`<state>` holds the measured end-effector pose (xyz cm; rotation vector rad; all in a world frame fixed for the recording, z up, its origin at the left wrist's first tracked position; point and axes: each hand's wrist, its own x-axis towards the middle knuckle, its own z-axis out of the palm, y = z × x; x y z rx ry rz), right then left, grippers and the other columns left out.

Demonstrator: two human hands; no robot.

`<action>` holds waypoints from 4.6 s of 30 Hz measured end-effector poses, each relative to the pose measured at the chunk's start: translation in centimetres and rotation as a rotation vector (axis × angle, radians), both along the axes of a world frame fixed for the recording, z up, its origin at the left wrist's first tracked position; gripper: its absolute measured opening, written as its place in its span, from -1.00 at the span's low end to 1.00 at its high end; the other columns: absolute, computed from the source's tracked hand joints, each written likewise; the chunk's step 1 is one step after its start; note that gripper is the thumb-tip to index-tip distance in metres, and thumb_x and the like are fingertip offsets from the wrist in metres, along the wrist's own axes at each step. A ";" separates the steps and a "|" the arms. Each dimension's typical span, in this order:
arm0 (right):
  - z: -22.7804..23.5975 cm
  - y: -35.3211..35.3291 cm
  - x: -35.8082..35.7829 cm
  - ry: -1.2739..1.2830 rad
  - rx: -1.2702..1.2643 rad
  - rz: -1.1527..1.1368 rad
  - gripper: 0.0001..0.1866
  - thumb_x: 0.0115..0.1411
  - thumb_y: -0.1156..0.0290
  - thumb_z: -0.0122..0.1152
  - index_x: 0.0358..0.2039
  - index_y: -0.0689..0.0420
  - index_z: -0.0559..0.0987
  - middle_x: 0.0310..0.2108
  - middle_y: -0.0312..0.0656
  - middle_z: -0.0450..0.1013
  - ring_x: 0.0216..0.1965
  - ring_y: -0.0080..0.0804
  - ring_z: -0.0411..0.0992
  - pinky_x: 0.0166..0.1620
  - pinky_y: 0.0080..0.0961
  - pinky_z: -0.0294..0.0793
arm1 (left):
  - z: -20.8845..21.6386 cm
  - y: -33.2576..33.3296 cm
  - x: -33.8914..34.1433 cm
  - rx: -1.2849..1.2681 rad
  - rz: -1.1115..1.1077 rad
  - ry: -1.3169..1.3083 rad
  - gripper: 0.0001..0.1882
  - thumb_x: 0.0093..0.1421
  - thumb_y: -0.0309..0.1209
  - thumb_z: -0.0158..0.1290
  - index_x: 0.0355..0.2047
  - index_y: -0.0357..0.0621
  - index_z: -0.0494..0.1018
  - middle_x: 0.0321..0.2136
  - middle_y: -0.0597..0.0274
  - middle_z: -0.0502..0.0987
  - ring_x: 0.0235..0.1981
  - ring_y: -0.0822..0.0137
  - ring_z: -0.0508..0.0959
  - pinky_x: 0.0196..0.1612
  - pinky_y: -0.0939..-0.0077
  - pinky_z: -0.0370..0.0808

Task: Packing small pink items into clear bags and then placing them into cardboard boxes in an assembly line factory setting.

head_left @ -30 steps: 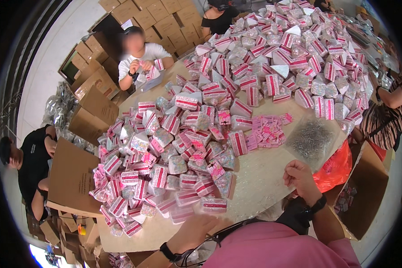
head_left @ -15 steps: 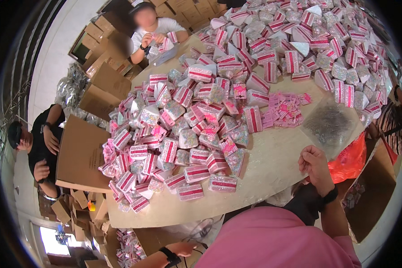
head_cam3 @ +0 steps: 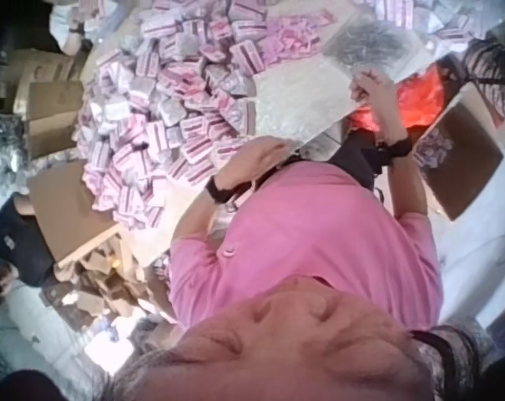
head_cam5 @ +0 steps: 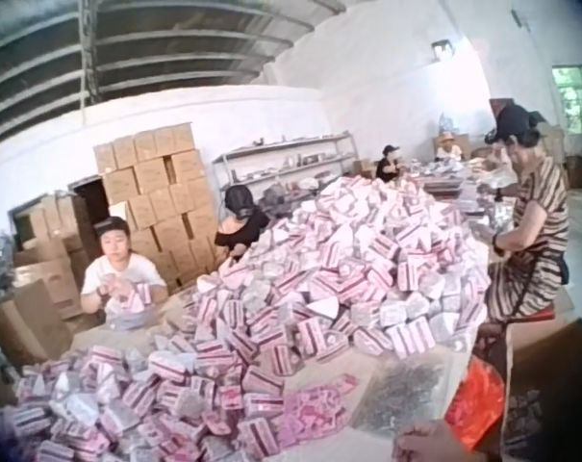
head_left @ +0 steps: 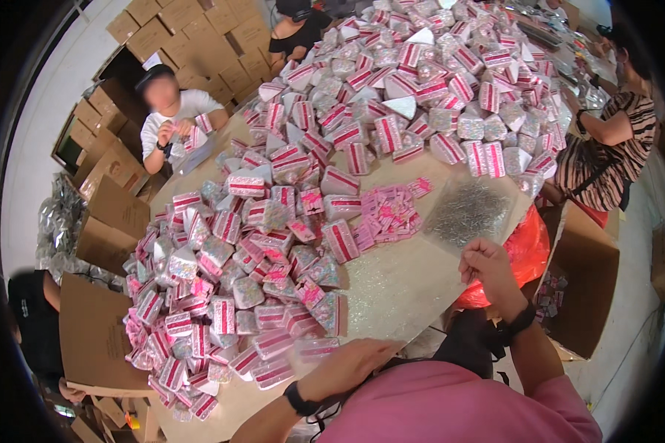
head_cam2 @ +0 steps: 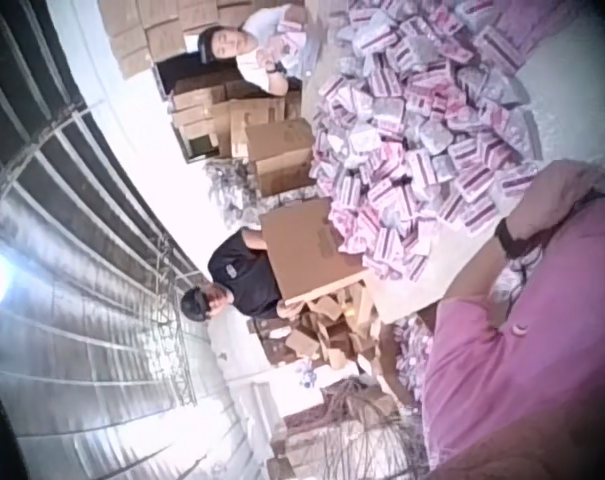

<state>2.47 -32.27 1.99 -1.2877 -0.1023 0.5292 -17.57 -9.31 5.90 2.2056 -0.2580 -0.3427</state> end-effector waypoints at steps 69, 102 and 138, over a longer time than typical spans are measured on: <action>-7.3 12.9 25.9 -0.726 -1.016 0.150 -0.87 -0.03 0.45 0.12 -0.51 0.26 0.53 -0.57 -0.07 0.49 -0.52 -0.34 0.49 -0.49 -0.42 0.43 | -11.9 -1.0 7.9 -0.101 0.197 -0.269 -0.81 0.04 -0.47 0.01 -0.28 -0.14 0.43 -0.43 0.13 0.42 -0.35 0.09 0.43 -0.30 0.27 0.40; 10.2 11.3 6.3 -0.131 -0.111 0.689 -0.94 0.17 0.48 0.00 -0.42 0.19 0.40 -0.52 -0.19 0.45 -0.61 -0.52 0.42 -0.56 -0.64 0.40 | -1.3 1.4 10.5 -0.268 0.664 -0.532 -0.44 0.08 -0.37 0.11 0.09 -0.20 0.22 -0.04 0.02 0.38 0.01 0.15 0.37 0.08 0.38 0.26; -2.0 -1.0 6.2 -0.865 -0.862 0.243 -0.88 -0.01 0.48 0.06 -0.43 0.23 0.45 -0.51 -0.06 0.42 -0.42 -0.17 0.45 -0.36 -0.32 0.43 | -5.5 0.2 1.6 -0.879 0.938 -0.022 -0.87 0.25 -0.44 -0.04 -0.29 -0.22 0.48 -0.45 0.44 0.46 -0.44 0.66 0.38 -0.32 0.78 0.34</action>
